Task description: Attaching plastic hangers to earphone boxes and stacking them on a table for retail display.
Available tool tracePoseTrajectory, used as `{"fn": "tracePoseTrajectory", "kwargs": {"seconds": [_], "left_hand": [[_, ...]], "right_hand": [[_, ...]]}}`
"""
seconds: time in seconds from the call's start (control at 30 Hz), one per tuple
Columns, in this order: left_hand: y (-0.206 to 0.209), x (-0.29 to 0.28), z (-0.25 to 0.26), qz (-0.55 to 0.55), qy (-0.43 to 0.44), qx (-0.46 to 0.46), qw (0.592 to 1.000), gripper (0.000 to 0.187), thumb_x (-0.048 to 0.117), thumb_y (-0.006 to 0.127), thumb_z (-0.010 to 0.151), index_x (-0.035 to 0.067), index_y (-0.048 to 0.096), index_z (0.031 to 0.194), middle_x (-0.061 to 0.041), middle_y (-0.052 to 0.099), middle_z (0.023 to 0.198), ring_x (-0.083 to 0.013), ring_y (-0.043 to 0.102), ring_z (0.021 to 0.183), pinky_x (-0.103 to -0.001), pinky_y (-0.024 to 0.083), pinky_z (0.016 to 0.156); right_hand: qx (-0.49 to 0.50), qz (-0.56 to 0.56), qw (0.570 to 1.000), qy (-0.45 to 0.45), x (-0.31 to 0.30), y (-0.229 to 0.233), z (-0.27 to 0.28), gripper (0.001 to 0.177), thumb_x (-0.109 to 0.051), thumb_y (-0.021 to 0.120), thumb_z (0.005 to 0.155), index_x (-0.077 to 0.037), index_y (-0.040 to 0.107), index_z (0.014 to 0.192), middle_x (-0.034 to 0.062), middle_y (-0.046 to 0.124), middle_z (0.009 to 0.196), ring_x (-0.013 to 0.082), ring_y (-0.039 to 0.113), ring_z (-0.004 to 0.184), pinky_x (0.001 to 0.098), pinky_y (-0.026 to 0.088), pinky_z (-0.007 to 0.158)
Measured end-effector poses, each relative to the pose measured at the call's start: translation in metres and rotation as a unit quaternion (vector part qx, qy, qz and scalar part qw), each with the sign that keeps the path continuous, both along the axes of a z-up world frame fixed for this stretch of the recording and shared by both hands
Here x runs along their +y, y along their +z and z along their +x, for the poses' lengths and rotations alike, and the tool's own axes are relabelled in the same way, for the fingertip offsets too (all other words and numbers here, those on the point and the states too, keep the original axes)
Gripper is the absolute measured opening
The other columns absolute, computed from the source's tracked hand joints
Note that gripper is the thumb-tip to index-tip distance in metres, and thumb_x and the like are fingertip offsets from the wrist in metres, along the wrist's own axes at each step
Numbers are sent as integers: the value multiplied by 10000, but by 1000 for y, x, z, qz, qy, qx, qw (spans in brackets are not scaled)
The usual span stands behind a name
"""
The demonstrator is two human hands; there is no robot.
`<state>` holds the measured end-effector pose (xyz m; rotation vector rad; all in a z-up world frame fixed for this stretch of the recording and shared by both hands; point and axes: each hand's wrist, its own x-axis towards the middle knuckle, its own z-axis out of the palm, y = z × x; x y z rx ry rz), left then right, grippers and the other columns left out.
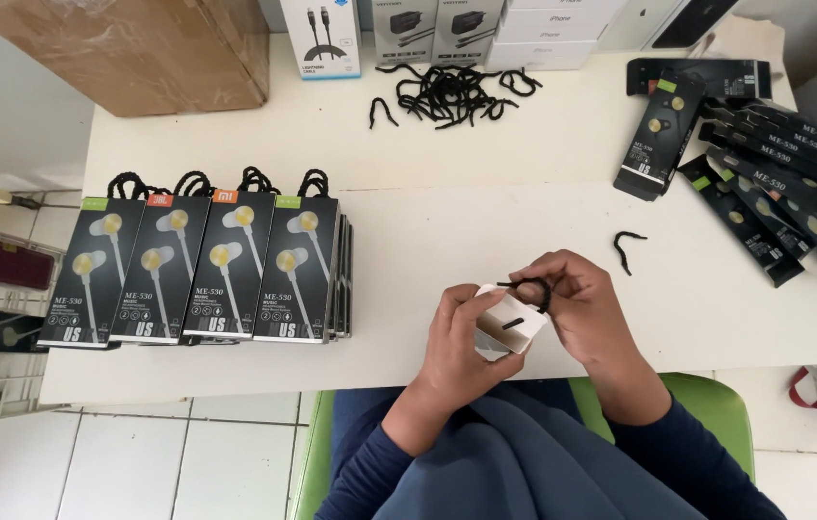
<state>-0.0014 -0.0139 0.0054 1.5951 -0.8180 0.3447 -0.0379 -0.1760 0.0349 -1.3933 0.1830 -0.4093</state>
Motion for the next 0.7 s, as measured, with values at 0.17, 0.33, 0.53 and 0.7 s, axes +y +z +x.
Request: {"fn": "tracePoseTrajectory", "kwargs": {"seconds": [0.17,0.33,0.53,0.7], "left_hand": [[-8,0,-2,1,2,20,1000,738,101,857,632,95,576,1314,-129,464,1089,-316,599,877,-450,582,757],[-12,0,-5,-2,-11,33,999,776,90,860,617,118,573,1337,-132,422,1108,-338,595,877,-469,585,749],[-12,-1,-7,15,-22,35,999,758,122,862,645,119,569,1343,-128,428,1114,-342,594,904,-476,588,768],[-5,5,1,35,18,-12,999,712,210,893,709,81,557,1324,-168,466,1188,-357,619,997,-480,589,811]], "right_hand": [[26,68,996,41,-10,-32,2,209,81,773,819,48,653,987,170,728,844,159,713,725,245,574,628],[36,120,987,99,-13,-39,5,291,45,792,802,30,599,1020,182,718,825,181,714,679,250,562,572],[52,123,978,159,-20,-46,10,234,44,756,823,4,576,966,210,723,796,197,706,627,267,560,539],[52,90,988,114,-11,-21,8,154,40,621,924,57,640,1076,182,732,780,178,710,620,267,575,563]]}}
